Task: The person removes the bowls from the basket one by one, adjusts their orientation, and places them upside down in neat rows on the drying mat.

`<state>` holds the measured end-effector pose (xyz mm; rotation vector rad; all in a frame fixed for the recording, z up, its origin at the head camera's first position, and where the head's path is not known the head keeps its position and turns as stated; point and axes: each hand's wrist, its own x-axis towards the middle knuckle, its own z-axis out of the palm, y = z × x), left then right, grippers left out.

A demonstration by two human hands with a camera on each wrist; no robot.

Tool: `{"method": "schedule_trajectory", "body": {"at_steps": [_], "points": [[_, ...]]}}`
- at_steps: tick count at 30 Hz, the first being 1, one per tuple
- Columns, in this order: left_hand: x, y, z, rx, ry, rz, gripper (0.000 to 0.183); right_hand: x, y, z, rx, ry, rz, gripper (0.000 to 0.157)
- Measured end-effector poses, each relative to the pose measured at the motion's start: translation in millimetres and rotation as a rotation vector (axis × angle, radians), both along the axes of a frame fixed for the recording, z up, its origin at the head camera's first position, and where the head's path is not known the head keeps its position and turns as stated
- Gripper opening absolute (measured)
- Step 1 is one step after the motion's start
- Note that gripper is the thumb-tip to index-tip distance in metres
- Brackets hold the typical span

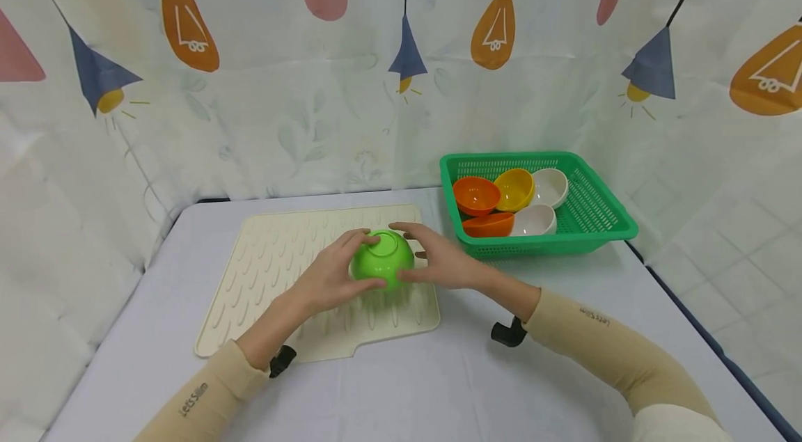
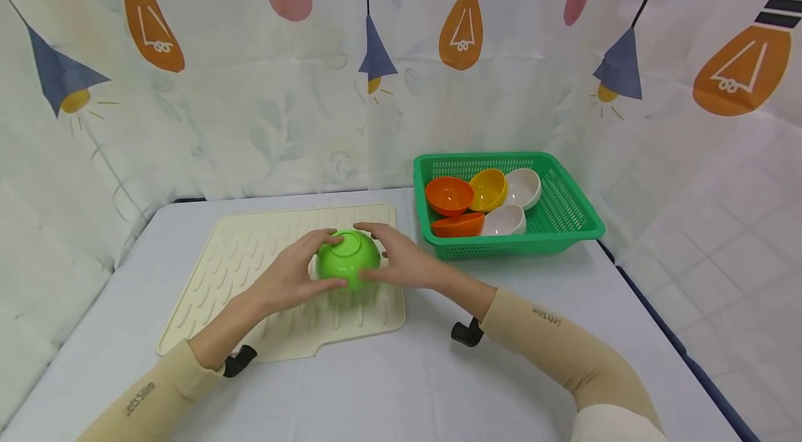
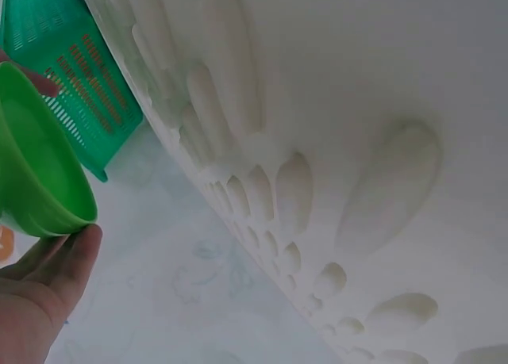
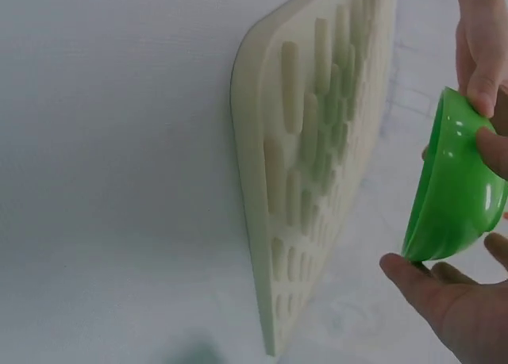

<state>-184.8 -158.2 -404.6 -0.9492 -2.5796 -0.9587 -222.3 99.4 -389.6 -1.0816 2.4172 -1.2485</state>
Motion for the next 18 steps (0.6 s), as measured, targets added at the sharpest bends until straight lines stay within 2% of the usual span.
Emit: {"method": "schedule_trajectory", "body": {"at_steps": [5,9,13,18], "points": [[-1.4,-3.9,-1.4,0.006,-0.035,0.004,0.069,-0.8,-2.9,-4.4,0.011,0.110,0.074,0.075],[-4.0,-9.1,-2.4,-0.004,-0.098,0.005,0.069,-2.5,-7.0,-8.9,0.040,0.165,0.089,0.066],[-8.6,-17.3,-2.4,0.006,-0.163,-0.002,0.070,-6.0,-14.0,-13.8,0.065,0.200,0.083,0.066],[-15.4,-29.9,-1.7,0.016,-0.232,0.002,0.067,-13.0,-27.6,-17.7,0.077,0.198,0.086,0.067]]}}
